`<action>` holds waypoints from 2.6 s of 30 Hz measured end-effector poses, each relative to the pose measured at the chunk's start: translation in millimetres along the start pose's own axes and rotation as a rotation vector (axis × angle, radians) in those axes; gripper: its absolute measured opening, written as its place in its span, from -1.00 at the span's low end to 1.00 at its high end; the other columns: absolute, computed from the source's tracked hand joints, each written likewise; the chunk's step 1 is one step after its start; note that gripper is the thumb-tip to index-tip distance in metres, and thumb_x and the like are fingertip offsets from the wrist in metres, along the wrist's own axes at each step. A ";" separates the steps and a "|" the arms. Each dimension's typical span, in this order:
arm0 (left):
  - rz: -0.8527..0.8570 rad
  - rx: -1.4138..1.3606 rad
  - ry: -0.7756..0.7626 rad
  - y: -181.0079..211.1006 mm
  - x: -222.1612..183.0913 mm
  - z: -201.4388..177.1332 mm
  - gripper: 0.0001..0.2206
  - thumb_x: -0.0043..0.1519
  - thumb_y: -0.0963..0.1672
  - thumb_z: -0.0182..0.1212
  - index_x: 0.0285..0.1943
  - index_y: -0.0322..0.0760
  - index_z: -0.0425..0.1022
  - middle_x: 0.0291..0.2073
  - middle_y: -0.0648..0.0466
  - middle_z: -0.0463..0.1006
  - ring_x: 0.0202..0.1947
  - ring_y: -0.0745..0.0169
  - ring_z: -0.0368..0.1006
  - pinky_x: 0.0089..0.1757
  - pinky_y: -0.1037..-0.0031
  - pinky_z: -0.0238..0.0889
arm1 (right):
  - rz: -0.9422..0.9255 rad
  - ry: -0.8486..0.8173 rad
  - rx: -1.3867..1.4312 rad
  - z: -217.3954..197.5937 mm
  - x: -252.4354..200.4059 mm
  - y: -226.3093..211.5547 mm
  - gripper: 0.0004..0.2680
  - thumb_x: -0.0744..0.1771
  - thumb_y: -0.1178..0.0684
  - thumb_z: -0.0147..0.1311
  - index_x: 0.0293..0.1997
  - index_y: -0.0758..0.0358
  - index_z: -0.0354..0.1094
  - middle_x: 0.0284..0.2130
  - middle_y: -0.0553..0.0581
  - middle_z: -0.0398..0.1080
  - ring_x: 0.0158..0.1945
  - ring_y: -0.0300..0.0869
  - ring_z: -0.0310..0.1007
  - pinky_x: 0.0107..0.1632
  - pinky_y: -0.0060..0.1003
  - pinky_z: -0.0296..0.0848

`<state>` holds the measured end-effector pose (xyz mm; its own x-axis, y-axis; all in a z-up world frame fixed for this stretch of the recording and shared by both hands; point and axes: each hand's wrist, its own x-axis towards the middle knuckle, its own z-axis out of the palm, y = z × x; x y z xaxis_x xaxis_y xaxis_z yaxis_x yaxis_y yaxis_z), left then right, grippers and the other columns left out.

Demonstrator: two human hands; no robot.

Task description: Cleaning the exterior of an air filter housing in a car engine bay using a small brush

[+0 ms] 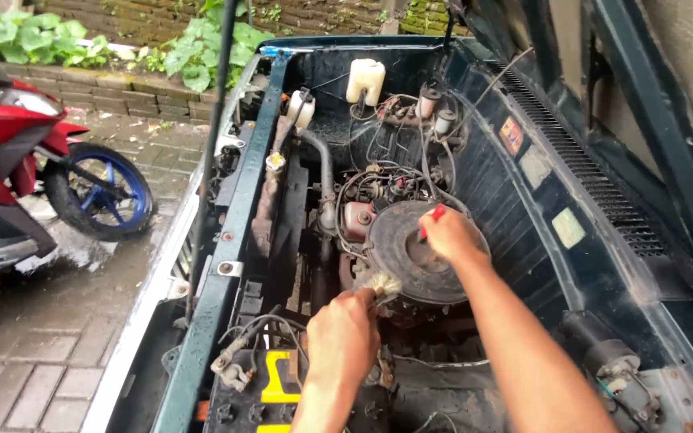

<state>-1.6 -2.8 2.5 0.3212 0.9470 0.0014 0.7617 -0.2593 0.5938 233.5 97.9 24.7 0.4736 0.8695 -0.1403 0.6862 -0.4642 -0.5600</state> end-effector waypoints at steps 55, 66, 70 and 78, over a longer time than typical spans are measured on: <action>0.011 -0.012 0.030 -4.9 6.1 0.2 -0.80 0.24 -0.07 0.21 0.01 0.09 0.63 -0.33 0.07 0.64 -0.30 -0.15 0.66 -0.22 0.09 0.55 | -0.384 0.199 -0.407 -35.3 -24.1 84.6 -0.76 0.35 -0.04 -0.04 -0.41 0.28 0.46 -0.54 0.35 0.51 -0.32 0.17 0.59 -0.23 0.03 0.56; 0.033 -0.058 0.121 7.1 -3.6 -21.1 -0.79 0.25 -0.05 0.18 0.00 0.00 0.65 -0.33 0.03 0.68 -0.28 -0.22 0.66 -0.20 0.01 0.53 | -0.204 -0.082 0.402 -29.2 -66.0 75.2 -0.82 0.36 0.11 0.05 -0.19 0.51 0.46 -0.43 0.64 0.49 -0.40 0.18 0.60 -0.26 -0.04 0.63; 0.046 -0.110 0.181 10.1 -8.7 -27.4 -0.80 0.26 -0.06 0.20 0.00 -0.06 0.65 -0.32 -0.01 0.69 -0.29 -0.25 0.66 -0.20 -0.04 0.52 | -0.093 -0.012 0.495 -41.1 -55.7 114.5 -0.78 0.38 0.11 -0.10 -0.11 0.53 0.43 -0.35 0.70 0.46 -0.41 0.19 0.58 -0.33 -0.04 0.60; 0.281 -0.218 0.287 17.9 -13.7 -40.6 -0.77 0.30 -0.11 0.18 0.06 -0.24 0.62 -0.31 -0.09 0.70 -0.30 -0.27 0.65 -0.27 -0.04 0.52 | -0.376 0.102 -0.625 -19.7 -84.8 132.9 -0.84 0.34 -0.11 -0.02 -0.34 0.02 0.42 -0.34 0.19 0.48 -0.24 0.08 0.61 -0.19 -0.10 0.63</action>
<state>-15.2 -12.7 45.7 0.3059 0.8679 0.3914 0.5212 -0.4967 0.6940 295.4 -40.8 -21.7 0.1728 0.9829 0.0635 0.9845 -0.1743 0.0190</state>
